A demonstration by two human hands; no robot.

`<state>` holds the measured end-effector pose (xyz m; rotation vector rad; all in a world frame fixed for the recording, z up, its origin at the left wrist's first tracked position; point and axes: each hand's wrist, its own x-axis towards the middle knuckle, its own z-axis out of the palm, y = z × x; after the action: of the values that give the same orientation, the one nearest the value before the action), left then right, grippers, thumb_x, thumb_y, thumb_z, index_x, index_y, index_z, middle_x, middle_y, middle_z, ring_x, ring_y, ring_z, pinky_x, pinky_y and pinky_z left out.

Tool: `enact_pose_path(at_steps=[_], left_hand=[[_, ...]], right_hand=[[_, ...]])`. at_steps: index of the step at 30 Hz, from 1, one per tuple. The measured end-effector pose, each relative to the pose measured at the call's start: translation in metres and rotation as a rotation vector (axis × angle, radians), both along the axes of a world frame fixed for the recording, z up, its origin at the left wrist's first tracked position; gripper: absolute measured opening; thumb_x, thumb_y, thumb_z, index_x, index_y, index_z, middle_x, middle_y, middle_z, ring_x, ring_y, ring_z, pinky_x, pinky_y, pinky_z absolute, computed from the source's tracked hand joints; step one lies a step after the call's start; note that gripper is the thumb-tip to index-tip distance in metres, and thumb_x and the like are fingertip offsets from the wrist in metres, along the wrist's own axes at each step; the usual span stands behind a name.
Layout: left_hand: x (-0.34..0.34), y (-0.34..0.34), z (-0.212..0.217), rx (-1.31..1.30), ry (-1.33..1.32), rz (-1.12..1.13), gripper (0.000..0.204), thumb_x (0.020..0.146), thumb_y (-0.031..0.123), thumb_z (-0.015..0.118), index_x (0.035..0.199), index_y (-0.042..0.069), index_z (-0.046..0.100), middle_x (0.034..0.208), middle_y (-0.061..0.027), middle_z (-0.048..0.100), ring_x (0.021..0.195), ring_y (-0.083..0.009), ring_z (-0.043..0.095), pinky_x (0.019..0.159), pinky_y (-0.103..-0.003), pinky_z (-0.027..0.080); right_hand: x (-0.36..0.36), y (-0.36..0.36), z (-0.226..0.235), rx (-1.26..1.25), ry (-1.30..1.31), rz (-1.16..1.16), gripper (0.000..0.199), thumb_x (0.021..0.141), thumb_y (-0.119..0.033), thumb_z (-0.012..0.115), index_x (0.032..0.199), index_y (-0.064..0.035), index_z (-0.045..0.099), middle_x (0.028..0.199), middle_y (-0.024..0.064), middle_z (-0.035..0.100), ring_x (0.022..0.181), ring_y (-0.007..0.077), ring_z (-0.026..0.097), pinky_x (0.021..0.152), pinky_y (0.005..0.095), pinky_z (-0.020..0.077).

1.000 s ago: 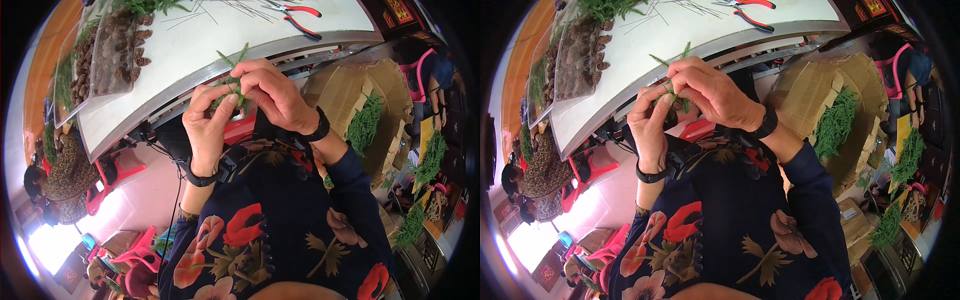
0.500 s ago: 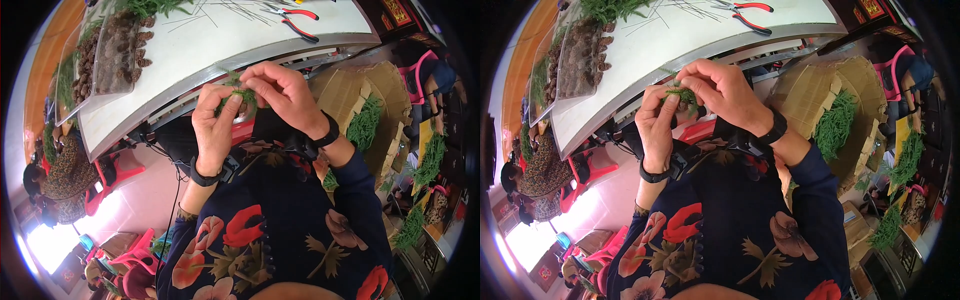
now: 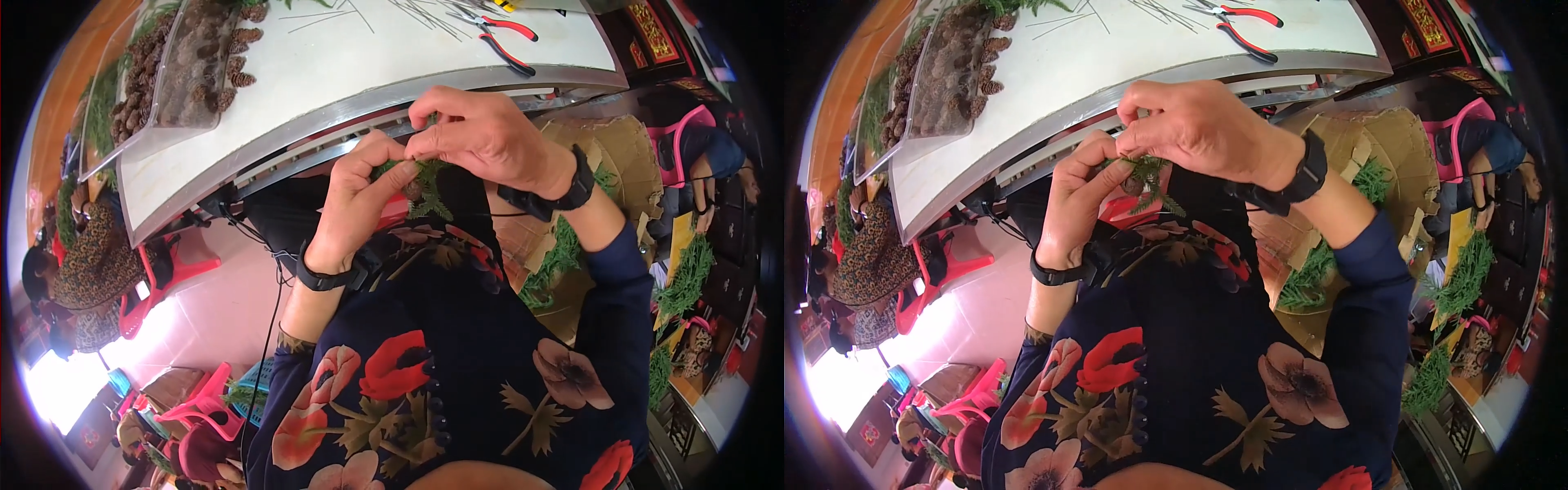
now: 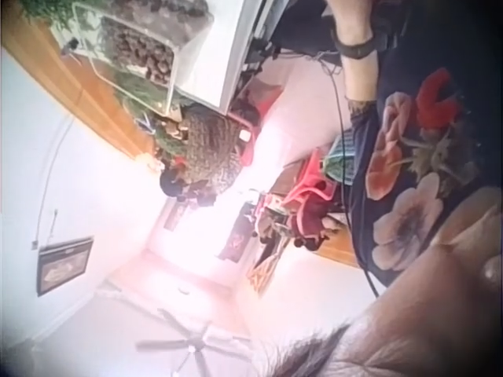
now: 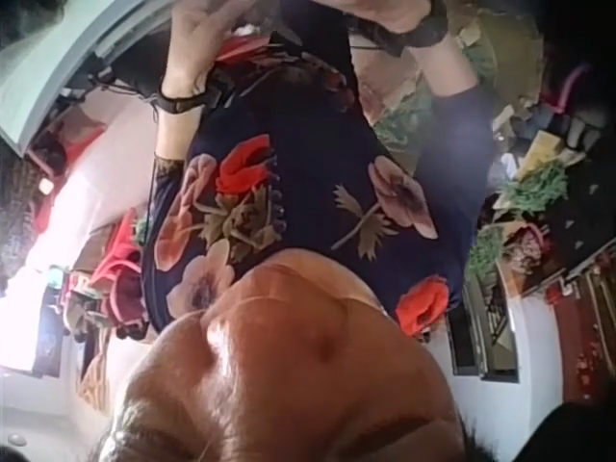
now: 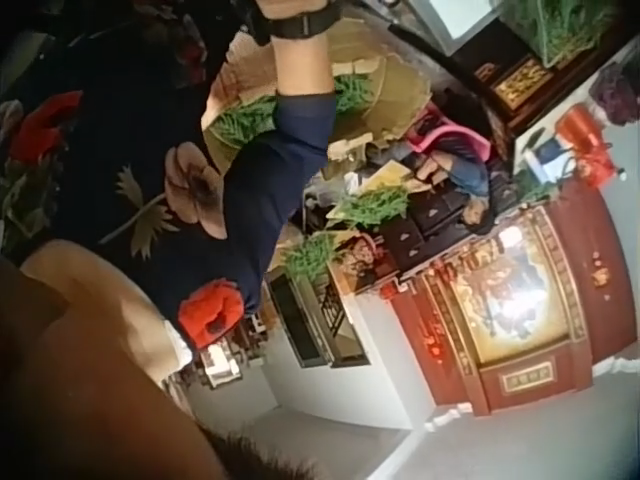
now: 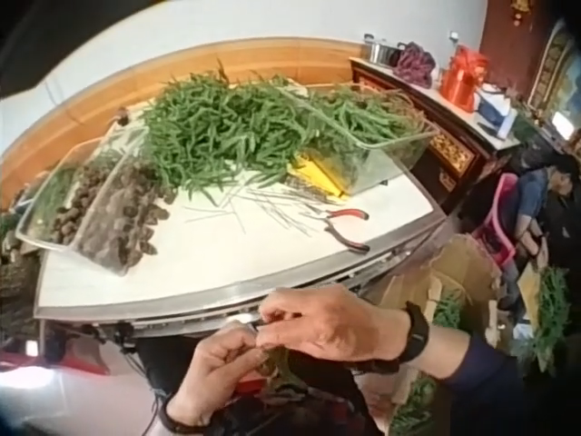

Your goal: Assembling decorative artificial plants by attaching green foliage to base pods using pliers.

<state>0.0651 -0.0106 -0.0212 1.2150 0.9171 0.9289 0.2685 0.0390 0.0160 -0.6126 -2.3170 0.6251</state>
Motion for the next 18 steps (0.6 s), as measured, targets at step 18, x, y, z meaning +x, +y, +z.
enact_pose_path(at_steps=[18], left_hand=[[0.022, -0.004, -0.003, 0.703, 0.629, 0.337, 0.017, 0.076, 0.006, 0.069, 0.092, 0.005, 0.063, 0.093, -0.0096, 0.058, 0.092, -0.0304, 0.054, 0.074, -0.043, 0.043]], right_hand=[[-0.009, -0.014, -0.005, -0.275, -0.260, -0.295, 0.010, 0.082, -0.007, 0.063, 0.082, 0.0011, 0.056, 0.078, 0.0128, 0.055, 0.071, 0.0314, 0.055, 0.064, 0.0374, 0.0442]])
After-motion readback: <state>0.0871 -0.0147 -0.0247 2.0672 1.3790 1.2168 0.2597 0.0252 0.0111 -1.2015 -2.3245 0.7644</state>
